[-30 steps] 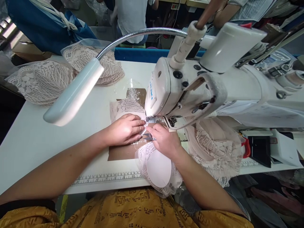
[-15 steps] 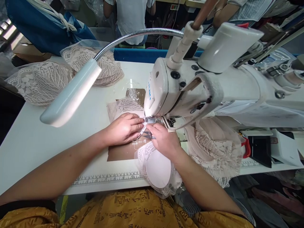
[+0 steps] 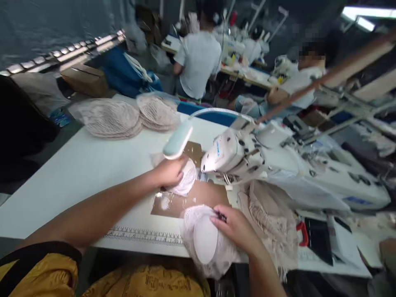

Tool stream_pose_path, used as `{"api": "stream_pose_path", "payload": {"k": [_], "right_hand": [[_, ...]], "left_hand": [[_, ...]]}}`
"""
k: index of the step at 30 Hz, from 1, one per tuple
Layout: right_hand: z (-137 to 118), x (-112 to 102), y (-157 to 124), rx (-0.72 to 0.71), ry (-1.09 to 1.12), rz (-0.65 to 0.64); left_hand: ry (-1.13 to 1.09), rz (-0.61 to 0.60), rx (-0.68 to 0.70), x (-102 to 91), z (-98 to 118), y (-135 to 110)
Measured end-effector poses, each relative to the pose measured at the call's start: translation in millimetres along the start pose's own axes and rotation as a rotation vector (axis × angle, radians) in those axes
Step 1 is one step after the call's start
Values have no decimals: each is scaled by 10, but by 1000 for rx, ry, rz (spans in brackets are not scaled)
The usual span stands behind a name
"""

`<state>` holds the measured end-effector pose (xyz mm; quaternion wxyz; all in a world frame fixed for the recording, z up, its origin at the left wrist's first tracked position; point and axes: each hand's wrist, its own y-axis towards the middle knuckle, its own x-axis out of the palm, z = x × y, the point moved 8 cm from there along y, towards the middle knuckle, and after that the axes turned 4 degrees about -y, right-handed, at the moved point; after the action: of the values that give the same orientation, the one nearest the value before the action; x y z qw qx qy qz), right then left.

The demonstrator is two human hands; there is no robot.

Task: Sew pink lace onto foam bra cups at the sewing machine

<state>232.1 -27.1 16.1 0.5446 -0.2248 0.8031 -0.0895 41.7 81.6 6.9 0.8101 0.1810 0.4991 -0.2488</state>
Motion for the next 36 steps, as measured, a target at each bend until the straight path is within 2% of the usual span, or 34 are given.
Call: {"api": "stream_pose_path", "payload": {"k": [3, 7, 10, 13, 14, 16, 19, 21, 22, 23, 24, 26, 28, 29, 32, 34, 36], "right_hand": [[-165, -5, -6, -96, -18, 108], [-537, -246, 37, -247, 67, 288], [-861, -223, 184, -276, 218, 211], [-1262, -66, 462, -319, 380, 112], [-1417, -48, 577, -357, 412, 123], [-1726, -147, 812, -475, 491, 259], [-2066, -501, 1165, -612, 470, 607], [-2204, -724, 1419, -656, 368, 814], [-2241, -796, 1570, -657, 309, 878], [-2262, -821, 1753, -635, 235, 884], [-2265, -795, 1959, -596, 148, 834], [-2201, -651, 2307, -526, 24, 681], [-2076, -513, 2422, -493, -12, 625], [-2010, -451, 2395, -486, -18, 615], [-1834, -287, 2031, -503, -50, 570], [-1761, -149, 1624, -588, -122, 463], [-1645, 25, 1171, -678, -202, 290]], "left_hand": [[0, -64, -132, -122, -92, -46], [6, -142, -255, -288, -281, -264], [8, -173, -255, -415, -432, -579], [31, -108, -250, -689, -634, -927], [43, -63, -257, -835, -713, -1022], [88, 111, -270, -1257, -857, -1157], [239, 600, -209, -2115, -935, -1290], [292, 741, -167, -2445, -1002, -1261], [308, 764, -156, -2517, -1062, -1208], [311, 745, -159, -2516, -1150, -1127], [306, 698, -173, -2449, -1260, -1032], [257, 530, -221, -2145, -1525, -836], [220, 457, -253, -1834, -1741, -734], [203, 432, -270, -1700, -1826, -714], [183, 419, -312, -1504, -1937, -758], [208, 457, -273, -1517, -1840, -825], [233, 494, -183, -1539, -1637, -887]]}}
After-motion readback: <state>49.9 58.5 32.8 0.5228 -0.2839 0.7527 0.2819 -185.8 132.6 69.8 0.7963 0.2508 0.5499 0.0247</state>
